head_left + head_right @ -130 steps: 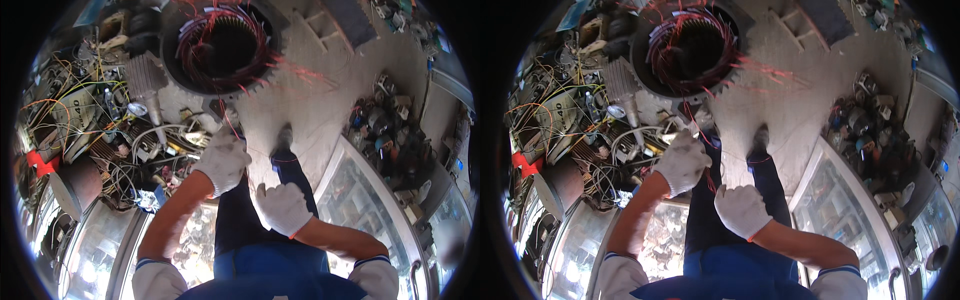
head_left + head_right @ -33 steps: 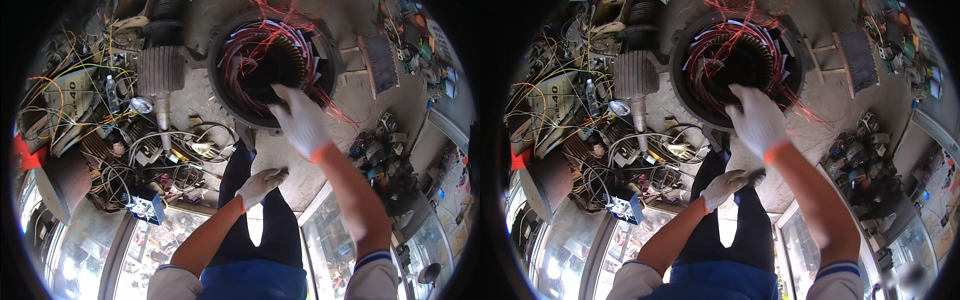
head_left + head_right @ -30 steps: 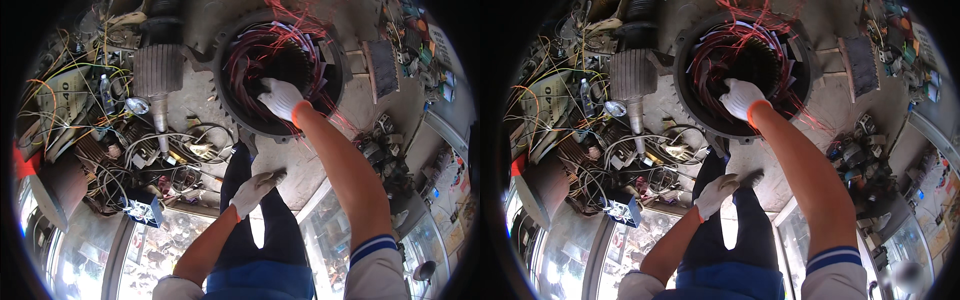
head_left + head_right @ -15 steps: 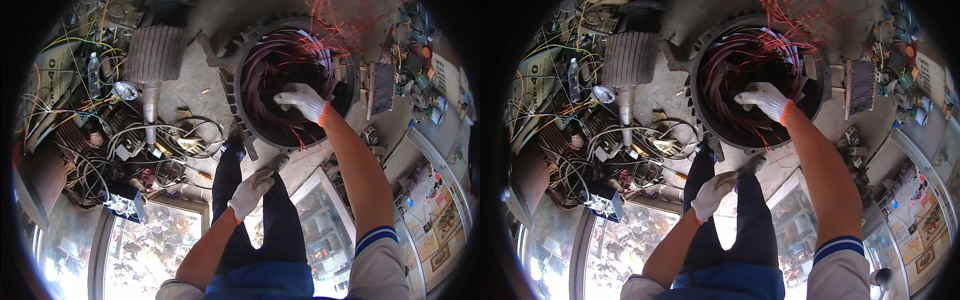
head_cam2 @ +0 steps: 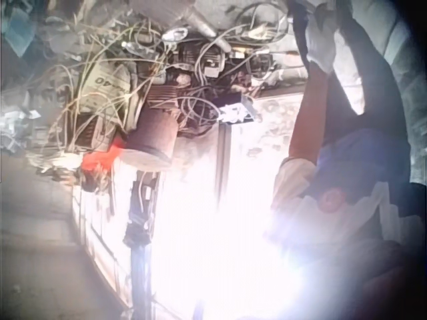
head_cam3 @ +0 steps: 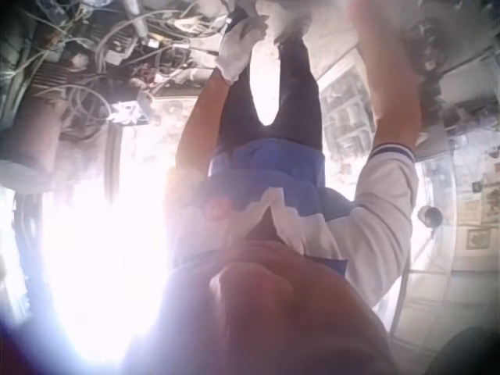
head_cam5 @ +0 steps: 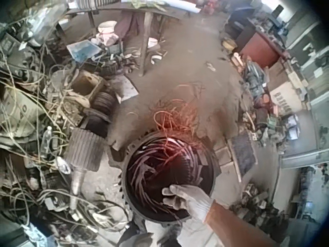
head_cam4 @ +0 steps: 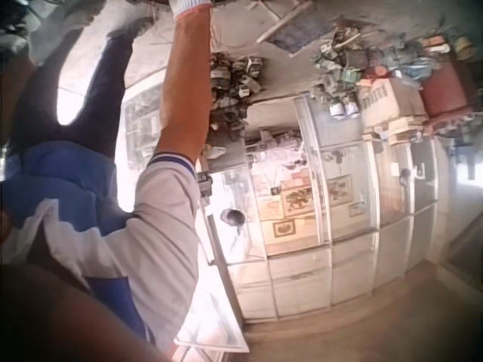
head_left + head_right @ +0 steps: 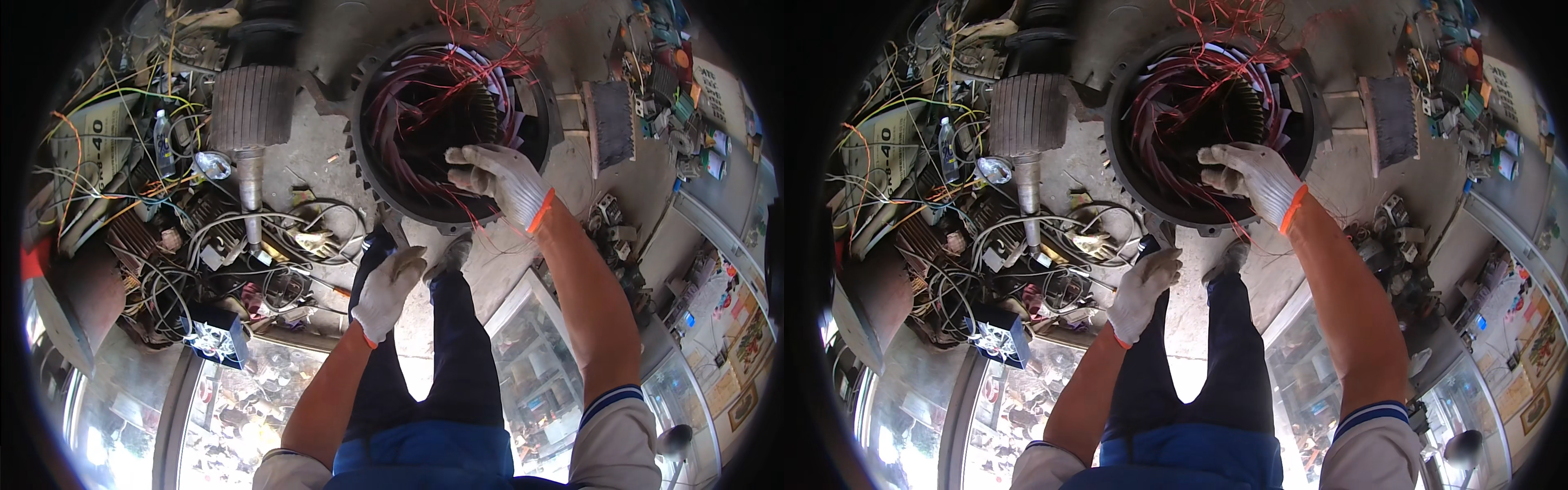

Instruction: The person pulls red copper wires out of an electric motor stator by hand while wearing gloves.

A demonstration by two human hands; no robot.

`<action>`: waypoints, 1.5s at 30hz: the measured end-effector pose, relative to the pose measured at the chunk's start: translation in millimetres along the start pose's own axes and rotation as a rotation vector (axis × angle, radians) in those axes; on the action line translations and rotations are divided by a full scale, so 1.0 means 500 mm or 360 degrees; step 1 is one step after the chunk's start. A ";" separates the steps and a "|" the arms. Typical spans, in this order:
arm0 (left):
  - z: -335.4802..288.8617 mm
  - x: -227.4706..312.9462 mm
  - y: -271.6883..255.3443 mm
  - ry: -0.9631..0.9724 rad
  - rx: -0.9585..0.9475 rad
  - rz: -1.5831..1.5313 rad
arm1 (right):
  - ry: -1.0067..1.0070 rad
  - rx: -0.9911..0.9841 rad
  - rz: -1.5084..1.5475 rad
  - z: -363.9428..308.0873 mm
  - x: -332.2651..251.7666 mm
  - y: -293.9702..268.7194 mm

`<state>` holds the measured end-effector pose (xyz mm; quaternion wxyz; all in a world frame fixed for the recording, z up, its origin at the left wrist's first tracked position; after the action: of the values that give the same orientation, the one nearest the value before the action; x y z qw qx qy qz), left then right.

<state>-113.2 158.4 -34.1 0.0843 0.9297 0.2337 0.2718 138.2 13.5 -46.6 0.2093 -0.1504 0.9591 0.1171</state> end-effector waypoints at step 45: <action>0.389 0.300 0.159 0.1066 -0.0640 0.4377 | -0.0749 0.0240 -0.0722 -0.281 0.282 0.074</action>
<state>135.1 154.7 -104.8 -0.1718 0.2787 -0.8708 0.3668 -48.0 -26.6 22.0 0.4562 -0.3129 0.8326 0.0279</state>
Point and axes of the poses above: each hand's wrist, its own z-axis towards the middle knuckle, its own y-axis out of the palm, x = y × z, the point moved 4 cm from there along z, towards the middle knuckle, and after that the axes turned 2 degrees about x, right-handed, at the moved point
